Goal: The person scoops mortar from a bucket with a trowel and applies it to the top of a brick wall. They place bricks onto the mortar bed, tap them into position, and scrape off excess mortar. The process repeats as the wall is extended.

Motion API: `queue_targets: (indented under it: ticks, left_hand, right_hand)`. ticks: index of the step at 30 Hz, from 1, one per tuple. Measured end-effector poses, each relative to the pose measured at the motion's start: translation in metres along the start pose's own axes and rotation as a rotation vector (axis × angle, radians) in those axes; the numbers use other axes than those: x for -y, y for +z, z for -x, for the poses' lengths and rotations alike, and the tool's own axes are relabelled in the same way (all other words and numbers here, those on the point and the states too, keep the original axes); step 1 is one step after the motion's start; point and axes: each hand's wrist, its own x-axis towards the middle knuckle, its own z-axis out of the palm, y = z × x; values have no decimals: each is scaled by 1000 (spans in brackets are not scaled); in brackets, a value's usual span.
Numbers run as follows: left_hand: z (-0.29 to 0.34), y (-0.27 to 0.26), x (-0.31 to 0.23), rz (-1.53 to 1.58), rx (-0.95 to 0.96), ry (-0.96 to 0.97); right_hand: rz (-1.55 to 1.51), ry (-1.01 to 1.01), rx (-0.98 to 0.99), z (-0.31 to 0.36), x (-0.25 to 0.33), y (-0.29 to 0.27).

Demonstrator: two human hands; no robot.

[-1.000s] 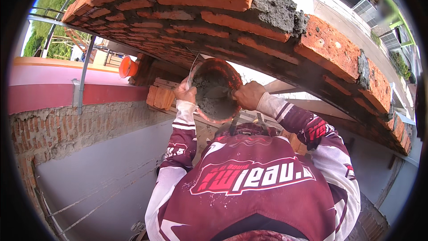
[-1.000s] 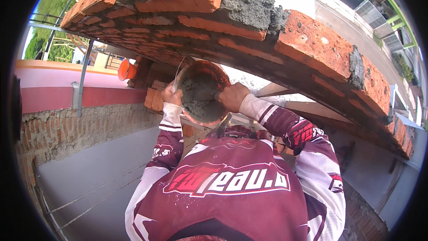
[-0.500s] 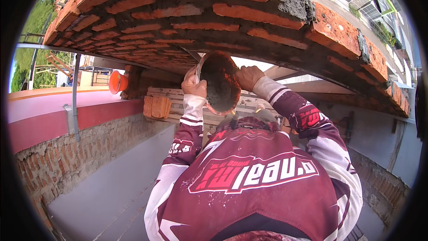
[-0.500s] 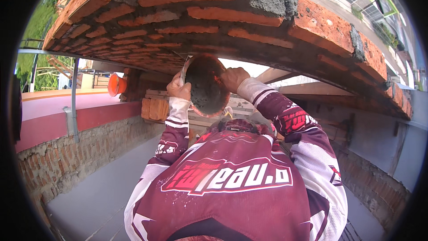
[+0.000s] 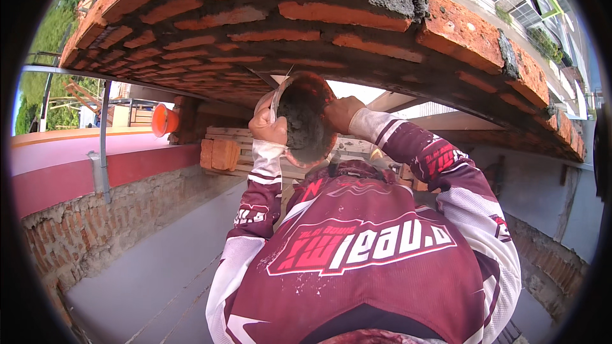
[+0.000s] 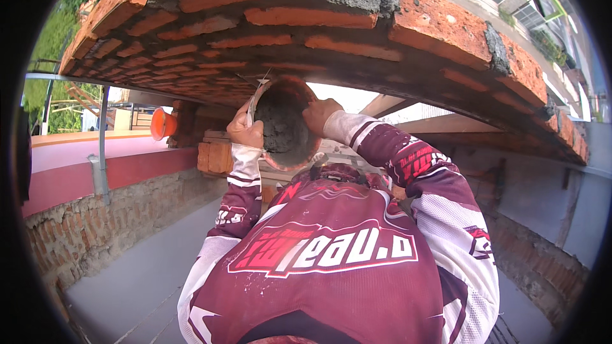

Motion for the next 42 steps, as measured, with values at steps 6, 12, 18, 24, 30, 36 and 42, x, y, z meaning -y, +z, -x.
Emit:
queue_targets:
  ticks: [6, 12, 18, 24, 30, 36, 42]
  left_hand:
    - [10, 24, -15, 173, -101, -134]
    - [40, 18, -18, 203, -178, -222]
    - [58, 53, -31, 185, -265, -199]
    - [51, 77, -48, 4, -177, -14]
    - [45, 67, -49, 154, -182, -167]
    - [54, 53, -44, 203, -200, -225]
    - [51, 69, -51, 29, -109, -59]
  right_hand:
    - [-869, -18, 377, 56, -15, 50]
    - [-568, -155, 85, 88, -17, 59]
    - [126, -219, -275, 107, -29, 13]
    - [44, -107, -102, 94, -66, -2]
    - [-979, -42, 320, 114, -39, 57]
    - [-213, -114, -123, 131, -24, 30]
    - [146, 4, -238, 110, -40, -14]
